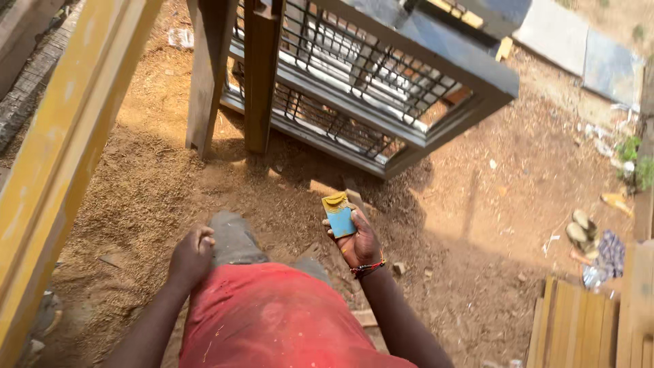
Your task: The person sands a long yellow wooden plank using a sanding block, moving it back and forth along the surface. The person then moves to a metal frame and sands its edges with the same block.
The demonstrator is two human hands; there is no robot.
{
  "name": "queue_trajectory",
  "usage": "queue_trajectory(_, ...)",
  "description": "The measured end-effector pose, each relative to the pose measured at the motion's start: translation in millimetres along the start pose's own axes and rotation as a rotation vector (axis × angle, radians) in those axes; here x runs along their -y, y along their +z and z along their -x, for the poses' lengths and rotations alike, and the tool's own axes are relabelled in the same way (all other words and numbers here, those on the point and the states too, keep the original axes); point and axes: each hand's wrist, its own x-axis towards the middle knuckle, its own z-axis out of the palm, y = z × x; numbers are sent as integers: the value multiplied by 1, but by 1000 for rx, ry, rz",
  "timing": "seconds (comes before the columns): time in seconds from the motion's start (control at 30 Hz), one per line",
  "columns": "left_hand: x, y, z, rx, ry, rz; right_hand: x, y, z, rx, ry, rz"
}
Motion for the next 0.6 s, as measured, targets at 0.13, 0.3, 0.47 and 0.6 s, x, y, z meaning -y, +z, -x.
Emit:
queue_trajectory(0.13,-55,1,-74,-54,73,136,22,17,-69,2,-23,44)
queue_trajectory(0.3,-144,-20,-223,-94,420,199,32,45,-143,13,-55,122)
queue_trajectory(0.47,-257,-60,-378,55,523,270,36,87,-209,-185,-56,93)
queue_trajectory(0.6,-321,-86,-466,-62,723,427,48,130,-240,-256,-43,140)
